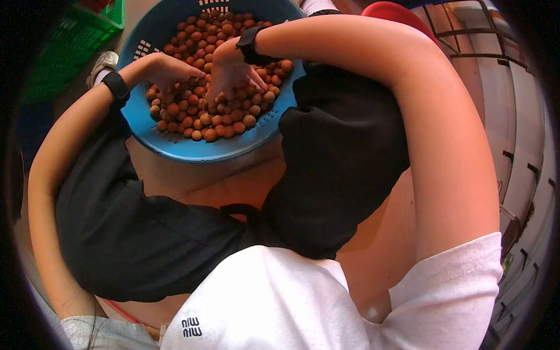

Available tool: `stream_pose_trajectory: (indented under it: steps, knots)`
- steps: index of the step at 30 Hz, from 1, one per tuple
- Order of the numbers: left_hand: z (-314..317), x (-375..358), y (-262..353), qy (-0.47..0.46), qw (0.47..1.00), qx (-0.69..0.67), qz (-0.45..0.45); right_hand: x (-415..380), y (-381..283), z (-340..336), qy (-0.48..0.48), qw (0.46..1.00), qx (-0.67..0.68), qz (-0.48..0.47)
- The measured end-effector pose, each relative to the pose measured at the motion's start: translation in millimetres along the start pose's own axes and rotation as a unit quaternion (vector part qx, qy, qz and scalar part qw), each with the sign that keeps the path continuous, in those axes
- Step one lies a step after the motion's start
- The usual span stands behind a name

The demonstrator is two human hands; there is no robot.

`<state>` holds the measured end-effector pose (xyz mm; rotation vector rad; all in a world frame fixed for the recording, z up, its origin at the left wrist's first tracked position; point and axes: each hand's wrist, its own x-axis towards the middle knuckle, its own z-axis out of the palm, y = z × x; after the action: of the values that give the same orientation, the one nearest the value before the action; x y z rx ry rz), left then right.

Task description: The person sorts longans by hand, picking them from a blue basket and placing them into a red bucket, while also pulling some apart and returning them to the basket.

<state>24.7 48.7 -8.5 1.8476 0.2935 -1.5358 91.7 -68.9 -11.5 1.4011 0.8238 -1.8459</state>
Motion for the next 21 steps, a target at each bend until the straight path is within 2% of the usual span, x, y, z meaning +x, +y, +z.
stream_pose_trajectory:
  steps: [1, 4, 7, 10, 16, 19, 21]
  knots:
    - [1.0, -5.5, 3.1, 0.000, 1.000, 0.029, 0.012, -1.3, 0.2, 2.1, -0.010, 1.000, 0.006, -0.016]
    - [-4.0, 12.1, -3.2, -0.107, 0.988, -0.105, -0.022, 1.5, 1.7, 4.7, -0.034, 0.998, 0.020, -0.049]
    - [10.2, -0.3, 4.7, -0.085, 0.992, -0.097, 0.018, 13.5, 4.5, -0.4, -0.056, 0.996, 0.041, -0.059]
    - [8.5, 12.5, -0.4, -0.164, 0.980, -0.106, 0.029, 13.8, 7.5, 4.5, -0.059, 0.992, 0.079, -0.080]
    - [11.5, 15.9, 0.5, -0.154, 0.984, -0.085, -0.017, 5.7, 7.0, 8.5, -0.058, 0.987, 0.097, -0.117]
    - [15.5, 14.8, -1.2, -0.134, 0.988, -0.074, 0.023, -1.1, 12.8, 6.6, -0.052, 0.981, 0.136, -0.126]
    - [16.2, 13.0, 0.7, -0.137, 0.987, -0.086, 0.008, 1.3, 20.8, -0.4, -0.068, 0.973, 0.158, -0.152]
